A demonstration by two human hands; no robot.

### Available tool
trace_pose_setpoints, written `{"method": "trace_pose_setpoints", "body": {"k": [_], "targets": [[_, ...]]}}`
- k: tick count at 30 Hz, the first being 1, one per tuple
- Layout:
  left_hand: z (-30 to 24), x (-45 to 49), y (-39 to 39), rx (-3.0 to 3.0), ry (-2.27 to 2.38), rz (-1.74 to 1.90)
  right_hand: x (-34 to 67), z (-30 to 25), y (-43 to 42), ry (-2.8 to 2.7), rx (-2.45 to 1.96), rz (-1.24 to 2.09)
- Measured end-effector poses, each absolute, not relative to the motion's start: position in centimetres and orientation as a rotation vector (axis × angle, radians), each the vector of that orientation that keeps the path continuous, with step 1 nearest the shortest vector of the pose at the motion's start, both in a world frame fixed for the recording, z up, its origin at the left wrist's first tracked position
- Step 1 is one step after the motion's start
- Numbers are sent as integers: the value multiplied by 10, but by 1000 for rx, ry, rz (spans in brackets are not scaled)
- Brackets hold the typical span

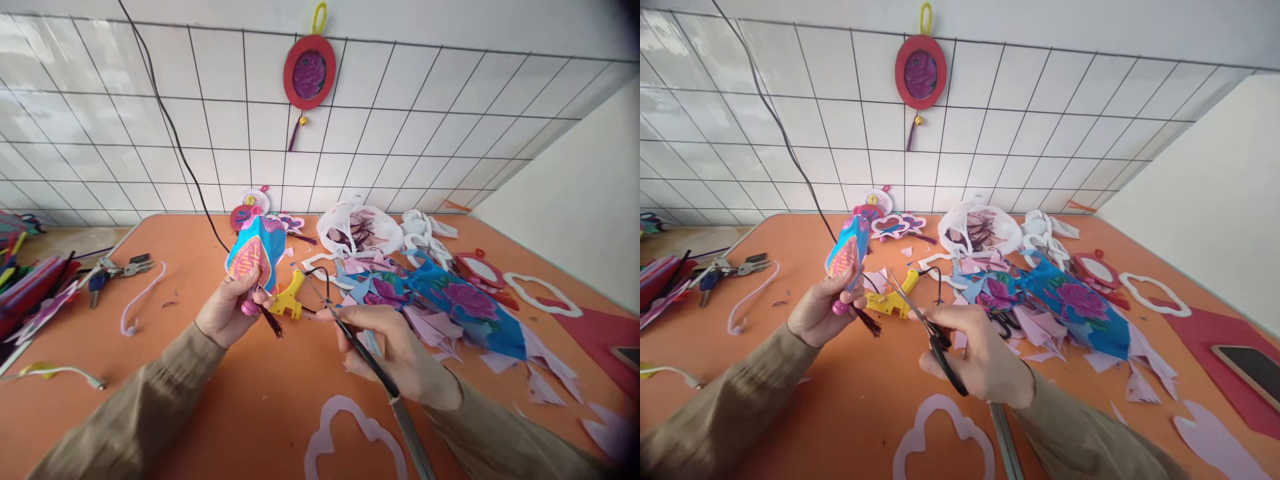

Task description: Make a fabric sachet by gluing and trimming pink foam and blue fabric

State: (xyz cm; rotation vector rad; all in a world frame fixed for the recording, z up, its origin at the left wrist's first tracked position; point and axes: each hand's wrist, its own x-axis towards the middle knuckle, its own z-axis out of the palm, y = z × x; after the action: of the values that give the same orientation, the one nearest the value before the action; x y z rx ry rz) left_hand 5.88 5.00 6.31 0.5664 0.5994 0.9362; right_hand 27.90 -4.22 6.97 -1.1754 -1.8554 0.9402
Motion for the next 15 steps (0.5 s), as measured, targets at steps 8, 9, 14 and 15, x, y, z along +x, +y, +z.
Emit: {"method": "trace_pose_setpoints", "body": {"k": [8, 9, 14, 15], "targets": [[48, 59, 40, 557, 291, 947, 279, 58, -45, -1943, -1063, 815], [47, 58, 40, 551, 277, 937, 279, 56, -45, -1949, -1045, 810], [49, 57, 42, 577, 319, 960, 278, 56, -49, -1946, -941, 809], [51, 58, 43, 599, 354, 982, 278, 57, -48, -1932, -926, 804]]}}
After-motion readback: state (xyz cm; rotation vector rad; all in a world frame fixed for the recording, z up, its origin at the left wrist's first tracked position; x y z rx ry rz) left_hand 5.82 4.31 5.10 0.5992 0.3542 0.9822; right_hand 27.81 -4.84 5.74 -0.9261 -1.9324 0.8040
